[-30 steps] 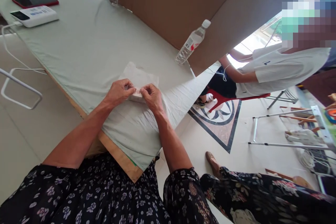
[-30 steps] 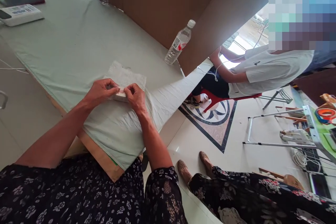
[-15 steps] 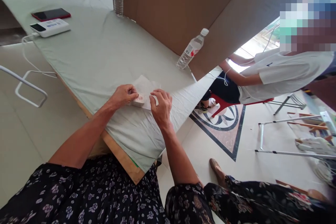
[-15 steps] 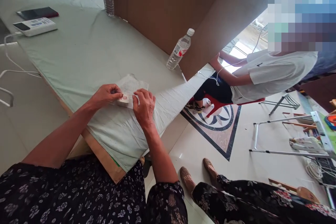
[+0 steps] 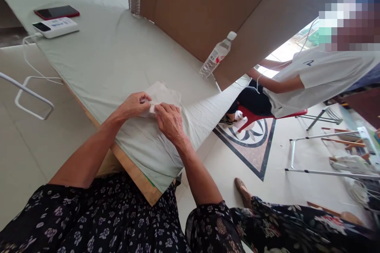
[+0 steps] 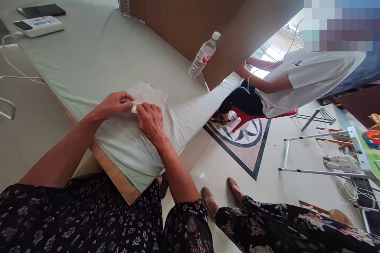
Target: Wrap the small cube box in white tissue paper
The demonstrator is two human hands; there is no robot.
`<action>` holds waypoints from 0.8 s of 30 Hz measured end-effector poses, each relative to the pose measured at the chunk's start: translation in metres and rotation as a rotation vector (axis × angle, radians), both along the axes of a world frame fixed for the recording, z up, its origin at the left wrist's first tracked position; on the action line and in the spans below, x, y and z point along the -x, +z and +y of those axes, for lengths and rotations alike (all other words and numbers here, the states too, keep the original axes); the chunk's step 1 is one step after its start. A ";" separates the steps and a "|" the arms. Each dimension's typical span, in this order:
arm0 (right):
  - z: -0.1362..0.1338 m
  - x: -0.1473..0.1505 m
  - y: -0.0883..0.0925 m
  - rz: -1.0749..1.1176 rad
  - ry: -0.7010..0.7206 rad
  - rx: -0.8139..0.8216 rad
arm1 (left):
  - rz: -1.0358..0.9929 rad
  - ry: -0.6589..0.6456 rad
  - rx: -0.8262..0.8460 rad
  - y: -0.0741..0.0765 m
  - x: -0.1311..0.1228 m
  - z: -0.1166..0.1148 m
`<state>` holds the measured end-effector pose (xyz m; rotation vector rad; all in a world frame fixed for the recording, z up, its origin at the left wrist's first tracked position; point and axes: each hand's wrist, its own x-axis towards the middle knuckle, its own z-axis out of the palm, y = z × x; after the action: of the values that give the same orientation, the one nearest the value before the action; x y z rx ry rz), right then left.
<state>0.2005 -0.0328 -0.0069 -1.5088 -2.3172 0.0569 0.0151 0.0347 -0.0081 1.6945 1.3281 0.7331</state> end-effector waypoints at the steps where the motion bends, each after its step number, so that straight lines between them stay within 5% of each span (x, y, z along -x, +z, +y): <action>1: 0.000 0.001 0.001 -0.029 0.000 -0.002 | 0.022 0.007 -0.004 -0.002 -0.001 0.001; 11: 0.007 0.007 0.011 -0.206 0.033 0.030 | 0.359 0.204 -0.261 -0.006 0.021 -0.009; 16: 0.010 0.008 0.021 -0.318 0.072 0.043 | 0.413 0.263 -0.108 -0.006 0.035 -0.007; 24: 0.013 0.010 0.031 -0.400 0.103 0.034 | 0.552 0.160 0.022 0.010 0.009 0.000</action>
<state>0.1907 -0.0200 0.0240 -1.5286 -2.7161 -0.1978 0.0063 0.0351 0.0020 1.8625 1.8554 0.3378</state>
